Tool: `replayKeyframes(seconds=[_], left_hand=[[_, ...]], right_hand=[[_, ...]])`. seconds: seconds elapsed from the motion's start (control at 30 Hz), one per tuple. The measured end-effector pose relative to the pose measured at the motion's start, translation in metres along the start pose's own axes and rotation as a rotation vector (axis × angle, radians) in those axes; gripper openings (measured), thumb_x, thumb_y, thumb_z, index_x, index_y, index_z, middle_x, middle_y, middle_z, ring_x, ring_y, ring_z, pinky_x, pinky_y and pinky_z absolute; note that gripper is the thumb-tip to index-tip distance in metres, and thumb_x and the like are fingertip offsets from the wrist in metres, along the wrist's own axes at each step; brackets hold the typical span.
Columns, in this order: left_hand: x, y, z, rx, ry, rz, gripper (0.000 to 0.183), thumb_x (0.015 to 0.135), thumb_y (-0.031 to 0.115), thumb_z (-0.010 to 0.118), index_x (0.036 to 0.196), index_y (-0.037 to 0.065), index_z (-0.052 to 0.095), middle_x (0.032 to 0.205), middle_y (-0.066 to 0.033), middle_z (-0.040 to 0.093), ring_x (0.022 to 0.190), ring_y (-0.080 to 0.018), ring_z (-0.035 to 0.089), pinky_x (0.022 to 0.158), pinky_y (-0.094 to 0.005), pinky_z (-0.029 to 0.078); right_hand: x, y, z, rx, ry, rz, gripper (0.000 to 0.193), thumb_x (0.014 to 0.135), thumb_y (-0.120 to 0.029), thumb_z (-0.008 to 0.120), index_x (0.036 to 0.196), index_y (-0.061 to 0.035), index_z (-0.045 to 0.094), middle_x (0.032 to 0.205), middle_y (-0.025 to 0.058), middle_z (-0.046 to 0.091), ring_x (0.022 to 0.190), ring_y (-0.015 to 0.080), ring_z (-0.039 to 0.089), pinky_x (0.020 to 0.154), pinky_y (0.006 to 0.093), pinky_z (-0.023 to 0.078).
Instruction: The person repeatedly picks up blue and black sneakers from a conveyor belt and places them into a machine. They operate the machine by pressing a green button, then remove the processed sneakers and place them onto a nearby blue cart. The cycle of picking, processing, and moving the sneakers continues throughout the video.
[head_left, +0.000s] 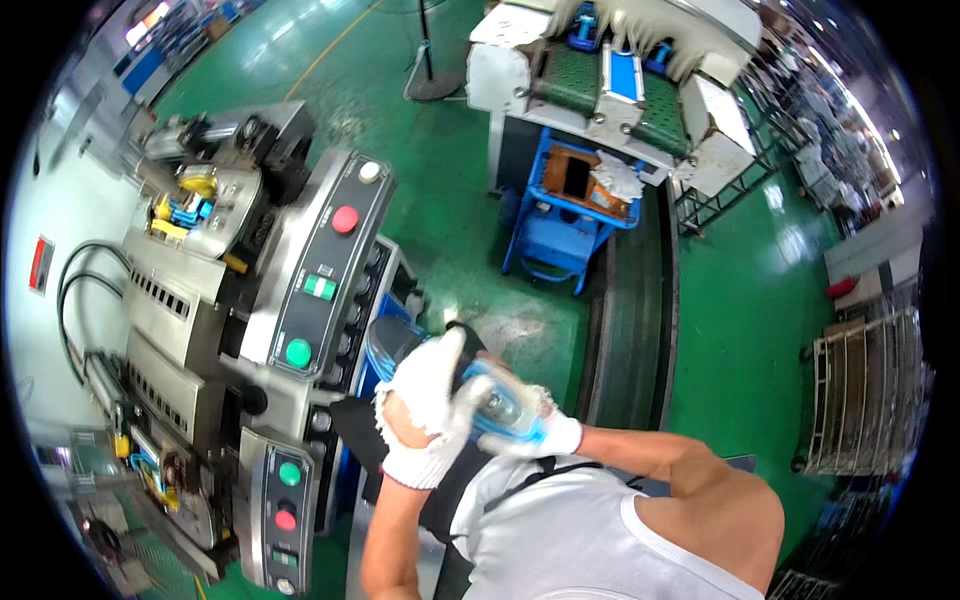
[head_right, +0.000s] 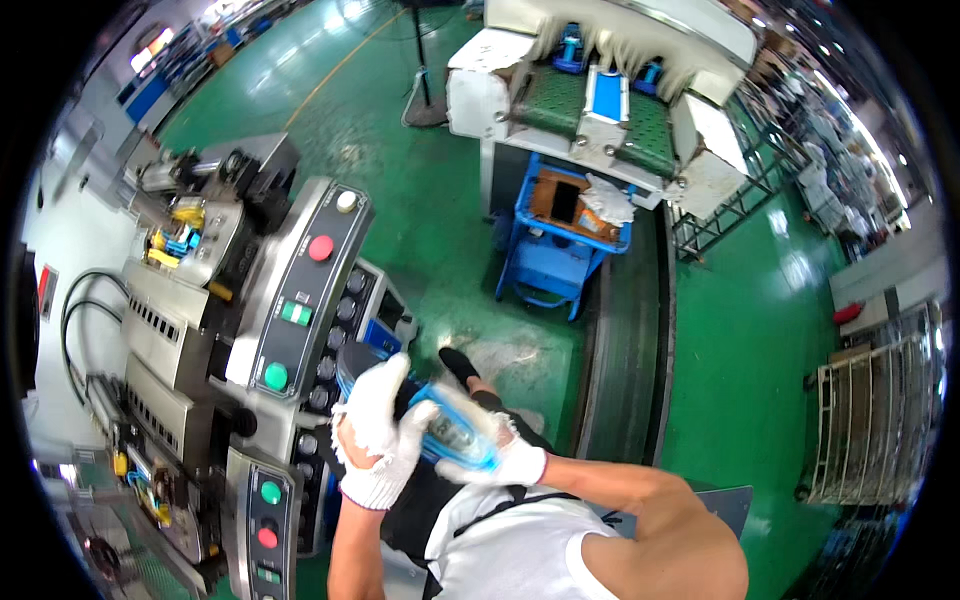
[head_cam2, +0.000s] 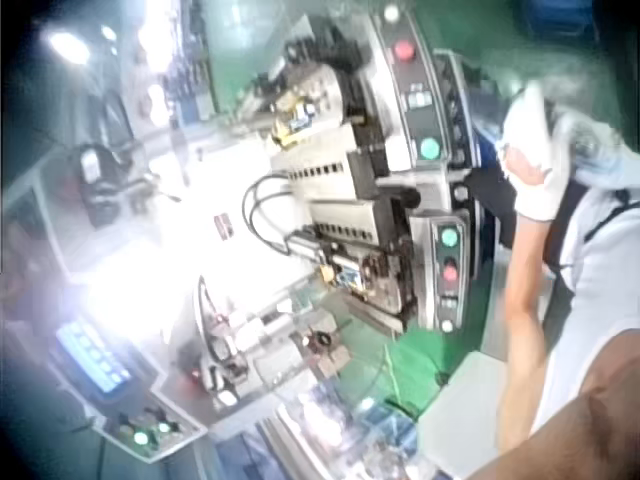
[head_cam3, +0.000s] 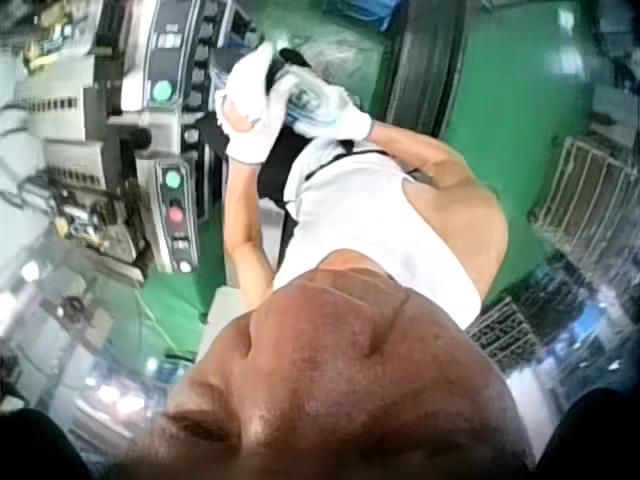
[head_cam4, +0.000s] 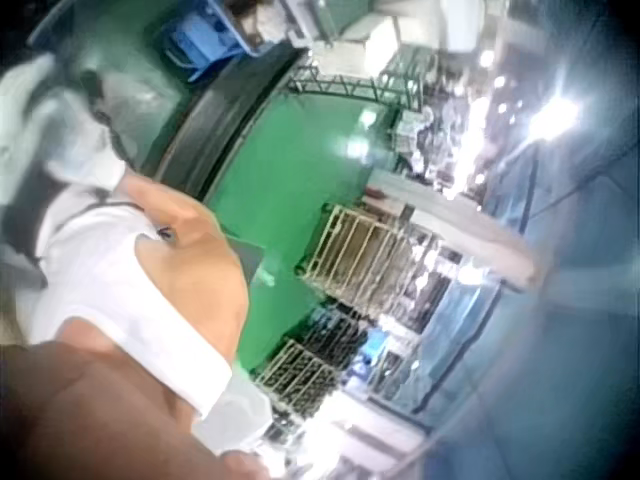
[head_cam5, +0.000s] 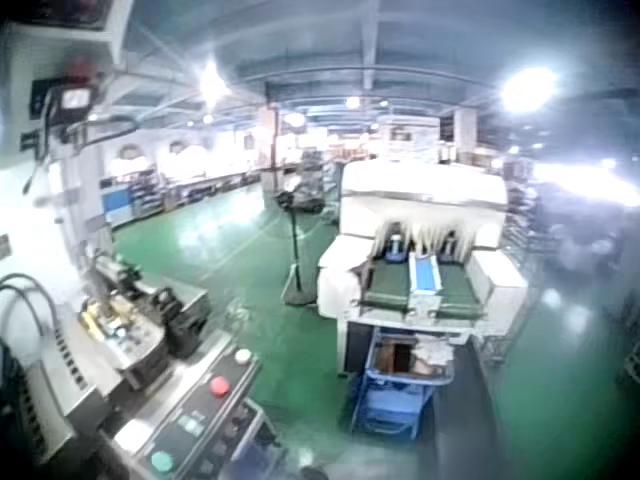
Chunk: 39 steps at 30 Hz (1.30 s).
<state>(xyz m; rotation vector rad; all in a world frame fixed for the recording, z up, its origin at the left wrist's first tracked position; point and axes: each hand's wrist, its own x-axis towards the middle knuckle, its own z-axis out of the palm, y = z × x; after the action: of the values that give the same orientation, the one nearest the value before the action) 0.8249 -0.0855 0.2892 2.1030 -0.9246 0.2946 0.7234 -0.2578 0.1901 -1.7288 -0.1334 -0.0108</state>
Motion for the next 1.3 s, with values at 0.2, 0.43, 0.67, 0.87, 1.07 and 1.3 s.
replayKeyframes(seconds=[0.2,0.43,0.67,0.87,1.07,1.3], left_hand=[[0.07,0.029,0.032,-0.174,-0.154,0.248,0.071,0.078,0.014,0.089,0.14,-0.001,0.058,0.138,-0.0278,0.062,0.121,-0.0474,0.065,0.101,-0.0514,0.055],[-0.004,-0.027,0.062,-0.105,-0.258,-0.043,0.058,0.084,0.013,0.086,0.135,0.001,0.062,0.134,-0.0247,0.065,0.118,-0.0444,0.067,0.098,-0.0474,0.058],[-0.112,-0.074,0.063,-0.053,-0.252,-0.5,0.052,0.088,0.013,0.081,0.135,0.0,0.062,0.134,-0.0232,0.063,0.113,-0.0401,0.068,0.092,-0.0444,0.059],[-0.178,-0.053,0.045,-0.006,-0.122,-0.809,0.047,0.094,0.014,0.077,0.137,0.0,0.062,0.134,-0.023,0.064,0.109,-0.0371,0.071,0.086,-0.0397,0.062],[-0.247,-0.017,0.017,0.145,0.176,-1.017,0.042,0.098,0.02,0.074,0.132,-0.001,0.063,0.131,-0.0218,0.066,0.114,-0.0357,0.07,0.098,-0.0431,0.057],[-0.426,0.028,0.035,0.292,0.836,-1.578,0.031,0.099,0.014,0.071,0.126,-0.001,0.068,0.119,-0.017,0.071,0.106,-0.0297,0.073,0.093,-0.0399,0.057]], right_hand=[[0.045,0.001,-0.111,0.725,0.739,0.148,0.057,0.087,-0.007,0.076,0.142,-0.0025,0.061,0.132,0.0094,0.07,0.116,0.0204,0.069,0.102,0.0394,0.056],[0.269,0.015,-0.311,-0.226,1.148,-0.061,0.083,0.086,-0.049,0.081,0.143,0.0071,0.059,0.137,0.017,0.067,0.124,0.0292,0.063,0.111,0.0421,0.046],[0.422,0.083,-0.526,-0.79,1.003,0.15,0.081,0.083,-0.059,0.082,0.139,-0.0034,0.067,0.137,0.0144,0.07,0.127,0.0272,0.064,0.109,0.0408,0.048],[0.473,0.117,-0.529,-0.45,0.893,0.234,0.091,0.087,-0.06,0.081,0.154,-0.0039,0.054,0.151,0.0126,0.06,0.131,0.0257,0.06,0.103,0.0414,0.056],[0.361,0.081,-0.31,-0.546,0.613,0.164,0.073,0.099,-0.052,0.072,0.142,0.0053,0.062,0.134,0.02,0.068,0.119,0.0269,0.068,0.105,0.0408,0.053],[0.194,0.166,-0.02,-0.232,-0.199,0.207,0.065,0.102,-0.016,0.072,0.157,0.0036,0.044,0.159,0.0248,0.047,0.142,0.026,0.053,0.104,0.0363,0.055]])
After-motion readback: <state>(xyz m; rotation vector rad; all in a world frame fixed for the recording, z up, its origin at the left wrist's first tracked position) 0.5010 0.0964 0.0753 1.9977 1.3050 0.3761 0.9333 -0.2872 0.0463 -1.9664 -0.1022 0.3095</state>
